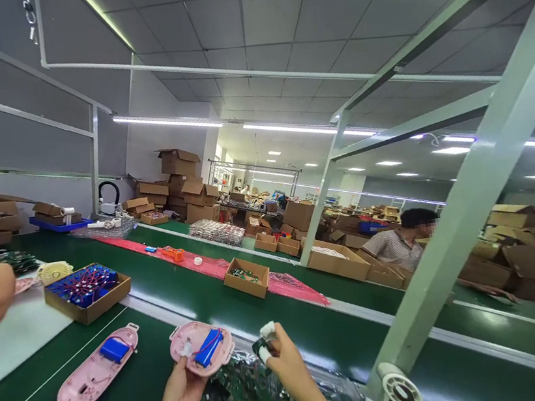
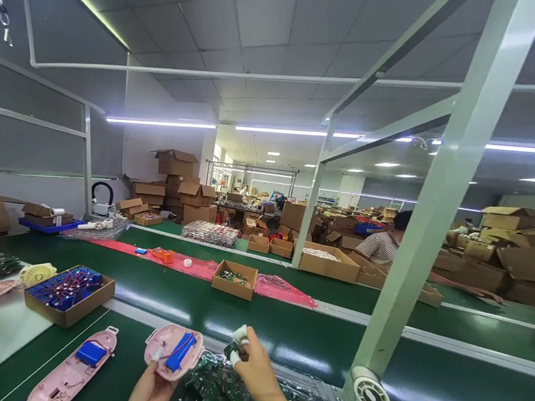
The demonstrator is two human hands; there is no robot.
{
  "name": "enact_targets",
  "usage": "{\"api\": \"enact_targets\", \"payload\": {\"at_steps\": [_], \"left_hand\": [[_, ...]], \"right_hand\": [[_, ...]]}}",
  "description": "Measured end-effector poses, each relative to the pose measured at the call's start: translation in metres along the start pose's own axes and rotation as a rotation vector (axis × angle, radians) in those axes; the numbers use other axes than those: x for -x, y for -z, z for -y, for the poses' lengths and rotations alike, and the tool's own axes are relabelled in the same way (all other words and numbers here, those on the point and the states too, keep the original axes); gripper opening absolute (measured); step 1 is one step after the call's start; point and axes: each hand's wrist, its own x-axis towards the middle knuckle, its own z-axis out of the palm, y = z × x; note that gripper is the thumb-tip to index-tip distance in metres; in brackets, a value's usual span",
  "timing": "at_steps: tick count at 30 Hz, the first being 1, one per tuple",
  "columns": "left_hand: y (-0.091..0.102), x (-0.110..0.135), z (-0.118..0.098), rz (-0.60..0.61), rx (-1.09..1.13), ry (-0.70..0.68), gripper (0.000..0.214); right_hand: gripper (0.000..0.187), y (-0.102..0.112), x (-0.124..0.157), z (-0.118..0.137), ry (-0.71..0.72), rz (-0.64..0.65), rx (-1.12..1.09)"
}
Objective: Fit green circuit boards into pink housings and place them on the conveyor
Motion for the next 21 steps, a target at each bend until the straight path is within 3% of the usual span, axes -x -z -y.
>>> {"api": "enact_targets", "payload": {"at_steps": [4,6,9,11,15,18,21], "left_hand": [[0.004,0.021,0.012,-0.002,-0.184,-0.091,0.063],[0.010,0.029,0.016,0.022,-0.295,-0.125,0.073],[0.029,0.032,0.027,0.130,-0.562,-0.323,0.107],[0.043,0.032,0.039,0.235,-0.687,-0.413,0.118],[0.060,0.041,0.066,0.364,-0.716,-0.305,0.109],[0.060,0.055,0.076,0.411,-0.711,-0.241,0.105],[0.056,0.070,0.074,0.437,-0.748,-0.225,0.097]], "right_hand": [[0.058,0.020,0.011,0.007,-0.098,-0.051,-0.337],[0.058,0.030,0.022,0.015,-0.149,-0.050,-0.591],[0.044,0.037,0.040,0.030,-0.180,-0.049,-0.882],[0.035,0.036,0.049,0.040,-0.177,-0.048,-0.897],[0.026,0.022,0.064,0.055,-0.185,0.004,-0.824],[0.020,0.010,0.075,0.060,-0.130,-0.025,-0.690],[0.016,0.005,0.085,0.060,-0.023,-0.048,-0.485]]}}
